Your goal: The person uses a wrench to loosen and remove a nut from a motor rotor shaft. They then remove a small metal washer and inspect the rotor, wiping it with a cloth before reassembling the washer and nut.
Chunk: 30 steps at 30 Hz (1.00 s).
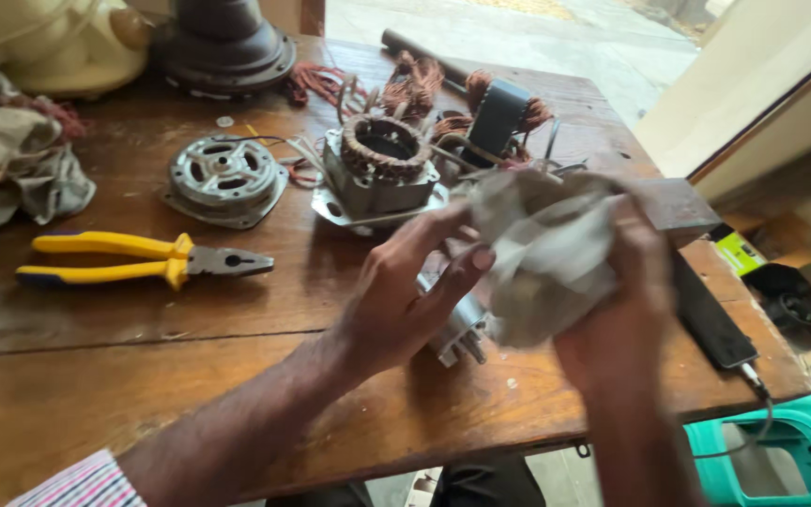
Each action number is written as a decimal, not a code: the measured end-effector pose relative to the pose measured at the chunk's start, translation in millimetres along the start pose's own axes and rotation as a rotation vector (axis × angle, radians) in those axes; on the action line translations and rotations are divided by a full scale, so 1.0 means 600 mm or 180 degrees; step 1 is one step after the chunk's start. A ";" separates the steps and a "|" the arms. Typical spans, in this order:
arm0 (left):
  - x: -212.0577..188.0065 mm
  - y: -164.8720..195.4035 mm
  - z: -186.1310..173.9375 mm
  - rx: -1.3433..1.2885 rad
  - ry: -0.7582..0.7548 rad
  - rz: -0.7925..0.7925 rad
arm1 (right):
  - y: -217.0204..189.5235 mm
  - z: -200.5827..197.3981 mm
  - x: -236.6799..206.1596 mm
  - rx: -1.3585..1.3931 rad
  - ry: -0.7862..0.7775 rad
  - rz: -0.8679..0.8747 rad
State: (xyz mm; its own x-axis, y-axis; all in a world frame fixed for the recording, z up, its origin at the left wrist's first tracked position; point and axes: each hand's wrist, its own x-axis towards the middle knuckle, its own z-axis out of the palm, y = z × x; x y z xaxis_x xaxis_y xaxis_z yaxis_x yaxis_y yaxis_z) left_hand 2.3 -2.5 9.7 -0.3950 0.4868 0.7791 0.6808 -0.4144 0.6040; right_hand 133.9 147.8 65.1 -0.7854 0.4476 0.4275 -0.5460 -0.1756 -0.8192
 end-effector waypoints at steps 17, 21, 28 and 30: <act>0.002 -0.061 0.010 -0.1609 0.1225 -0.1421 | 0.079 0.138 -0.042 -0.2508 -0.1221 -0.0205; 0.009 -0.073 -0.016 -0.2423 0.1059 -0.1517 | 0.062 0.145 -0.053 -0.2221 -0.1299 -0.0025; 0.014 -0.078 -0.030 -0.3026 0.0705 -0.1471 | 0.042 0.123 -0.058 -0.2741 -0.1060 0.0090; 0.016 -0.072 -0.028 -0.3189 0.0226 -0.1440 | 0.038 0.112 -0.051 -0.3434 -0.0744 -0.0524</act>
State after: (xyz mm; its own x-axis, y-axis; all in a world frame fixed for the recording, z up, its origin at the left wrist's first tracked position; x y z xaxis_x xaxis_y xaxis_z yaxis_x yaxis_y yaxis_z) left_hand -41.2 7.4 -6.1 -0.5381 0.7189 0.4400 -0.3321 -0.6607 0.6732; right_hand 125.5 71.2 59.1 -0.8243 0.1994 0.5299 -0.1983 0.7750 -0.6001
